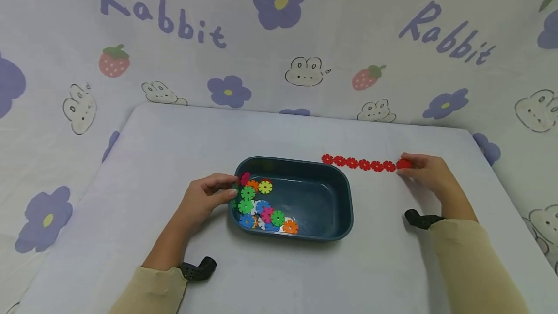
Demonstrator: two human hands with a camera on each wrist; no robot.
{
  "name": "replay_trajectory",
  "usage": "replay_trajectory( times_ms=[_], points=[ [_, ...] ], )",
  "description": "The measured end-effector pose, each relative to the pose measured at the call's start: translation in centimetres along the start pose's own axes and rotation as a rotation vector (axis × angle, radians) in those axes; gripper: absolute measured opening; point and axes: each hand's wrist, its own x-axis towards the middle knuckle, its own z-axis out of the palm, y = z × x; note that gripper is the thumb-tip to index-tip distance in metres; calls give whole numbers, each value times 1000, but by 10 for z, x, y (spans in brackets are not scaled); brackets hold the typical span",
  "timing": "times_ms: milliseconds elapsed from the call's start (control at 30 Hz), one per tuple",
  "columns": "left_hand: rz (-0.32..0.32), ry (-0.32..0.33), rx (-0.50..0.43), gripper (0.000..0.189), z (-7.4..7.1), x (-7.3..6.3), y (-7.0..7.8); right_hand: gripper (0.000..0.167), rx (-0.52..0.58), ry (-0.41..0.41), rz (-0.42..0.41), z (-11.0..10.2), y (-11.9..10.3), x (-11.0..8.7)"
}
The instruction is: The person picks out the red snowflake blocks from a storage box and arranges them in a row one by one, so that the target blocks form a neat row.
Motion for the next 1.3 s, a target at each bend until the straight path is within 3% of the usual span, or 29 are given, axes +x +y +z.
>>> replay_trajectory(
  times_ms=[267, 667, 1300],
  points=[
    [-2, -1, -23, 35, 0, 0, 3, 67, -131, -26, -42, -2, -11, 4],
    [-14, 5, -28, 36, -2, -1, 5, 72, -225, -81, -41, -7, -16, 8],
    [-28, -9, -32, 36, 0, -1, 6, 71, -202, -95, -27, -6, -19, 1]
  ],
)
